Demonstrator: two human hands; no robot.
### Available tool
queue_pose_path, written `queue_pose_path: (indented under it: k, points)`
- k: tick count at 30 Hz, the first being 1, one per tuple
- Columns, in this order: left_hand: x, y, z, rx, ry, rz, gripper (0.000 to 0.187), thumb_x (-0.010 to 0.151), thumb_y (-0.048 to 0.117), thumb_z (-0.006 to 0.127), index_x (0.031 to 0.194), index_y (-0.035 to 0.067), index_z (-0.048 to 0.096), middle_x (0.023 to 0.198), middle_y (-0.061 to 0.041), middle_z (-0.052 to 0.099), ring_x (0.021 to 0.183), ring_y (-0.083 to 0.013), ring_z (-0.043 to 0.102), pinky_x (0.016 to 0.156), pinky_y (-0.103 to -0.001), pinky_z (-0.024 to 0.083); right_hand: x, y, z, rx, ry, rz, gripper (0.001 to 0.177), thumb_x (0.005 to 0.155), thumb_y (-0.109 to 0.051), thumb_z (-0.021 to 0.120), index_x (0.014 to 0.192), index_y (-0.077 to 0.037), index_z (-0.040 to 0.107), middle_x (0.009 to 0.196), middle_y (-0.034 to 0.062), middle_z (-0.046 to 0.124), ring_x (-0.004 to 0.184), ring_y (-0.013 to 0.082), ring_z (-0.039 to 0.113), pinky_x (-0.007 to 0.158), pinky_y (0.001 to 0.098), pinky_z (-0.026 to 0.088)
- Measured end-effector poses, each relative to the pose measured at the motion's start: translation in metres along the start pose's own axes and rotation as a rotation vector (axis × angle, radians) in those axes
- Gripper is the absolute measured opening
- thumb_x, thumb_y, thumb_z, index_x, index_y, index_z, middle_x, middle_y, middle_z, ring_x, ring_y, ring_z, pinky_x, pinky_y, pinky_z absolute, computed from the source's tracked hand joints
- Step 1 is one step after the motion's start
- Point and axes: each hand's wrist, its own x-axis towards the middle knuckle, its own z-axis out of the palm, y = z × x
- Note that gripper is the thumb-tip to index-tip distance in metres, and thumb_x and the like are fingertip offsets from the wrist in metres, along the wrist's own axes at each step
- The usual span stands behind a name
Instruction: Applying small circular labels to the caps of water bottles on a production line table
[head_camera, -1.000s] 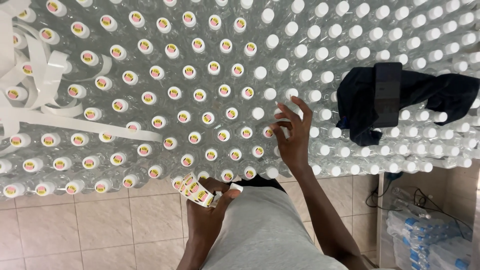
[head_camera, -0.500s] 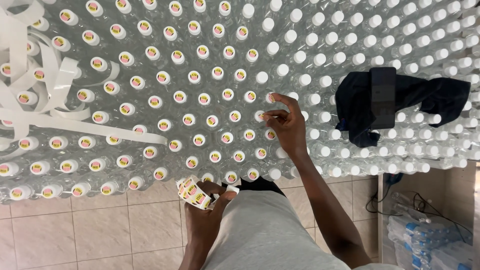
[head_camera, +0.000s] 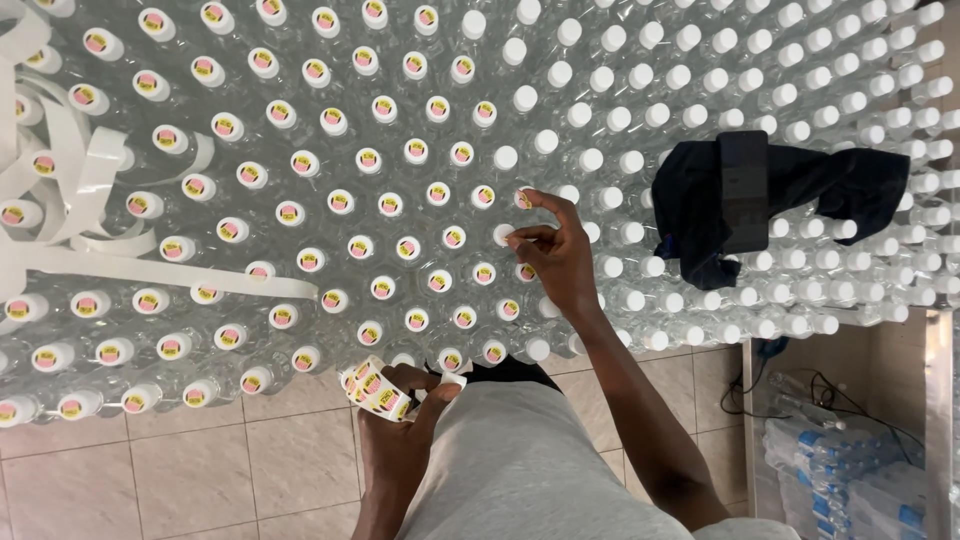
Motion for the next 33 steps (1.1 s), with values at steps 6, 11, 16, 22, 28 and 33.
queue_pose_path:
  k: [6, 11, 16, 22, 28, 33]
  points:
    - [0.002, 0.005, 0.003, -0.047, -0.011, 0.04, 0.03, 0.084, 0.041, 0.088, 0.077, 0.014, 0.078, 0.079, 0.003, 0.074, 0.082, -0.014, 0.068, 0.074, -0.033, 0.048, 0.002, -0.004, -0.003, -0.013, -0.019, 0.085, 0.057, 0.095, -0.01, 0.082, 0.145, -0.02, 0.059, 0.115, 0.012, 0.082, 0.09, 0.0161, 0.079, 0.057, 0.0293, 0.06]
    - [0.002, 0.007, 0.004, -0.008, -0.027, 0.041, 0.035, 0.085, 0.045, 0.085, 0.076, 0.013, 0.076, 0.081, 0.004, 0.076, 0.084, -0.0141, 0.07, 0.076, -0.033, 0.049, 0.002, 0.0, 0.003, -0.048, -0.011, -0.063, 0.051, 0.098, -0.001, 0.077, 0.143, -0.016, 0.057, 0.153, 0.0105, 0.059, 0.099, 0.0194, 0.079, 0.058, 0.0267, 0.061]
    - [0.0, 0.009, 0.005, -0.052, -0.023, -0.026, 0.037, 0.082, 0.048, 0.086, 0.077, 0.013, 0.078, 0.081, 0.003, 0.076, 0.083, -0.0131, 0.072, 0.064, -0.032, 0.05, -0.003, -0.01, 0.009, -0.272, 0.009, -0.196, 0.047, 0.103, -0.003, 0.072, 0.146, -0.015, 0.059, 0.151, 0.0128, 0.048, 0.106, 0.0224, 0.079, 0.074, 0.0315, 0.067]
    - [0.001, -0.003, 0.011, -0.081, -0.026, -0.036, 0.033, 0.082, 0.039, 0.09, 0.081, 0.01, 0.075, 0.08, -0.001, 0.073, 0.08, -0.0163, 0.069, 0.075, -0.033, 0.051, -0.001, 0.013, 0.011, -0.534, -0.01, -0.408, 0.038, 0.112, 0.0, 0.057, 0.149, -0.009, 0.059, 0.159, 0.0191, 0.041, 0.104, 0.0233, 0.074, 0.075, 0.0373, 0.072]
    - [0.0, 0.002, 0.023, -0.052, 0.005, -0.005, 0.03, 0.086, 0.034, 0.088, 0.077, 0.009, 0.073, 0.081, -0.001, 0.072, 0.077, -0.0159, 0.066, 0.07, -0.033, 0.047, 0.011, 0.014, -0.002, -0.425, -0.065, -0.387, 0.052, 0.117, -0.041, 0.053, 0.163, -0.018, 0.048, 0.159, 0.0145, 0.046, 0.107, 0.0192, 0.072, 0.096, 0.0404, 0.066]
    - [0.0, 0.003, 0.033, -0.119, 0.063, -0.081, 0.03, 0.079, 0.033, 0.093, 0.084, 0.009, 0.076, 0.088, -0.003, 0.082, 0.093, -0.0165, 0.08, 0.077, -0.034, 0.056, 0.025, 0.02, -0.002, -0.253, -0.061, -0.416, 0.055, 0.114, -0.034, 0.063, 0.163, -0.016, 0.047, 0.152, 0.0158, 0.054, 0.098, 0.0218, 0.074, 0.086, 0.0369, 0.065]
